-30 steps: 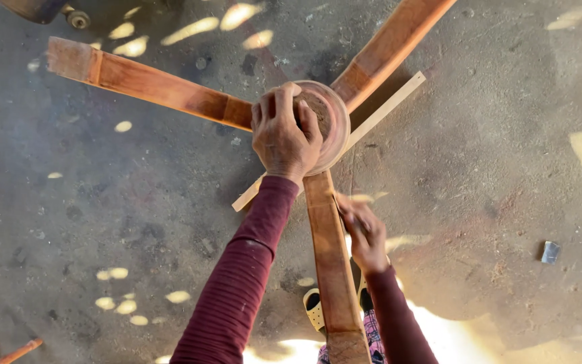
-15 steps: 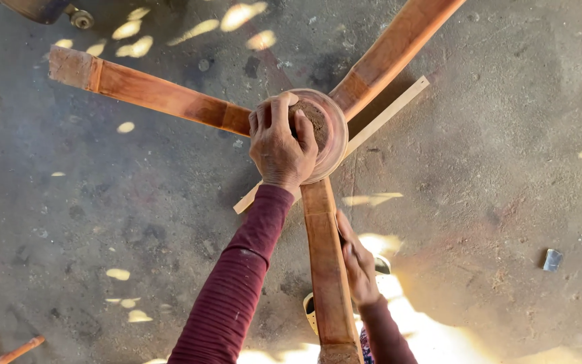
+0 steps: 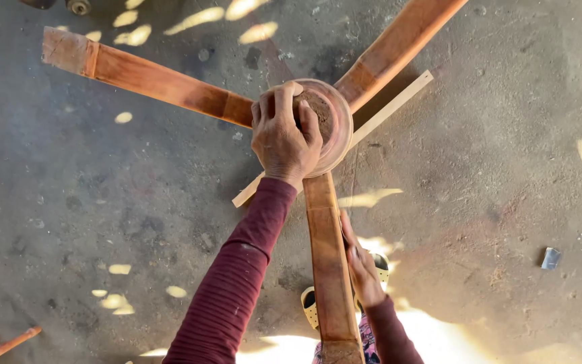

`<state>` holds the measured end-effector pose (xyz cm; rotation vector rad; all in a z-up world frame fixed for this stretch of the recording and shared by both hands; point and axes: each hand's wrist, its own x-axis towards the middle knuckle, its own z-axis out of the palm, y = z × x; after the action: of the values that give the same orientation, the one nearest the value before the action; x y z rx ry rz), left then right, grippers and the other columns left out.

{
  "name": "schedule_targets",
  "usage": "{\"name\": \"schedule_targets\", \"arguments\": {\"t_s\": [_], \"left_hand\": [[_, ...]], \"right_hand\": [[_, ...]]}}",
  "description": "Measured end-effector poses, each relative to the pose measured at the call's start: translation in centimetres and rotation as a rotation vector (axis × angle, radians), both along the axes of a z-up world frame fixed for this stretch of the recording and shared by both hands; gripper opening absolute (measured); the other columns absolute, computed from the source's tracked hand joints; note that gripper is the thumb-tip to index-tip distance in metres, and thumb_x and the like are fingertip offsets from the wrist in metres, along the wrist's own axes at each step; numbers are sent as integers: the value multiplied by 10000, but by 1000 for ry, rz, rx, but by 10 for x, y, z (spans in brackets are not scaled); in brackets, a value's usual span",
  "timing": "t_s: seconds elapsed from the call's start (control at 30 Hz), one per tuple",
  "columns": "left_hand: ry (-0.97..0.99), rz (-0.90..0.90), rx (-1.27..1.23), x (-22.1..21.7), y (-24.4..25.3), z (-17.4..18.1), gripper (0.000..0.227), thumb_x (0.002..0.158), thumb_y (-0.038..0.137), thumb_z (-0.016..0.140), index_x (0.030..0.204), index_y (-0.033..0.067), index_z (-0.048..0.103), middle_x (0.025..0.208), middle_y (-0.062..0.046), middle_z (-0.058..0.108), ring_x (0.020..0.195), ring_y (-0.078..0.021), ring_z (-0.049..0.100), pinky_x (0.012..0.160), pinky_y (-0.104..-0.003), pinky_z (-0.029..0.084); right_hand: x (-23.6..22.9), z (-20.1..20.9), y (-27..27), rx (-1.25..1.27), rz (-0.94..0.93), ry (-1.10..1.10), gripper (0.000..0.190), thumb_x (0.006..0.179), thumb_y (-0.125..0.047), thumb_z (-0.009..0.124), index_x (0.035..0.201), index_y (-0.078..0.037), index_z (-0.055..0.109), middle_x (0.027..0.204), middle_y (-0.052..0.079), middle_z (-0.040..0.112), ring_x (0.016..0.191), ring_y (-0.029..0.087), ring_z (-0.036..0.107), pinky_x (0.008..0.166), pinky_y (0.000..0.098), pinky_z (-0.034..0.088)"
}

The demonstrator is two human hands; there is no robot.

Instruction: Sanding the wooden base and legs of a pedestal table using sandpaper to smooth the surface.

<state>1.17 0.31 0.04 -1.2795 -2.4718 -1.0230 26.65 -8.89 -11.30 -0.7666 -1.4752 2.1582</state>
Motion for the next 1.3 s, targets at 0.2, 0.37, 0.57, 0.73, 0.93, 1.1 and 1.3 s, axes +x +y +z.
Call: {"name": "schedule_targets", "arguments": {"t_s": [0.2, 0.37, 0.57, 0.73, 0.93, 1.1, 1.3], "left_hand": [[12, -22, -20, -6, 0, -1, 232, 987, 187, 583, 1210, 122, 570, 1192, -96, 639, 1172, -353, 595, 1033, -505, 494], [32, -31, -15, -6, 2, -2, 229, 980, 180, 588, 1200, 119, 572, 1185, -109, 632, 1175, -366, 579, 1020, -509, 482], [21, -26, -28, -3, -1, -3, 266, 971, 186, 587, 1226, 121, 548, 1193, -120, 621, 1182, -371, 581, 1020, -516, 478], [80, -8, 6, -1, 0, -6, 272, 972, 181, 580, 1236, 133, 538, 1222, -119, 619, 1172, -371, 590, 1040, -524, 472], [69, 44, -38, 1, 1, -10, 264, 952, 242, 571, 1198, 155, 538, 1156, -120, 620, 1127, -374, 605, 976, -544, 464], [32, 24, -190, 10, -10, -21, 471, 1016, 399, 455, 1434, 182, 472, 1549, -190, 456, 1439, -454, 370, 1164, -632, 242], [-674, -356, -124, 119, -133, 46, 800, 1088, 540, 86, 1662, -15, 128, 1752, -244, 63, 1623, -415, -6, 1286, -602, -33]], "right_hand": [[-68, -49, 58, -137, -8, 41, 681, 1070, -406, 348, 1641, -76, 176, 1733, 118, 156, 1606, 246, 148, 1295, 393, 112], [-10, 52, 11, -98, 19, -27, 703, 1067, -429, 310, 1633, -44, 153, 1744, 111, 141, 1612, 250, 108, 1285, 401, 83], [38, 73, -31, -11, 2, 53, 798, 1078, -533, 300, 1644, 11, 158, 1760, 152, 139, 1633, 284, 79, 1294, 430, 53], [-13, 76, 22, 101, 81, 9, 799, 1064, -538, 247, 1646, -3, 132, 1749, 141, 105, 1629, 272, 60, 1304, 438, 42], [44, 126, -25, 100, 72, 291, 666, 1106, -340, 255, 1658, 24, 169, 1779, 150, 95, 1663, 239, 57, 1338, 375, 45], [50, 124, -35, 37, 48, 47, 636, 1102, -300, 206, 1626, 56, 141, 1754, 169, 130, 1626, 249, 100, 1305, 366, 81], [102, 180, -105, -6, -17, 24, 670, 1101, -349, 200, 1625, 61, 121, 1752, 190, 110, 1629, 272, 68, 1291, 414, 48]]}}
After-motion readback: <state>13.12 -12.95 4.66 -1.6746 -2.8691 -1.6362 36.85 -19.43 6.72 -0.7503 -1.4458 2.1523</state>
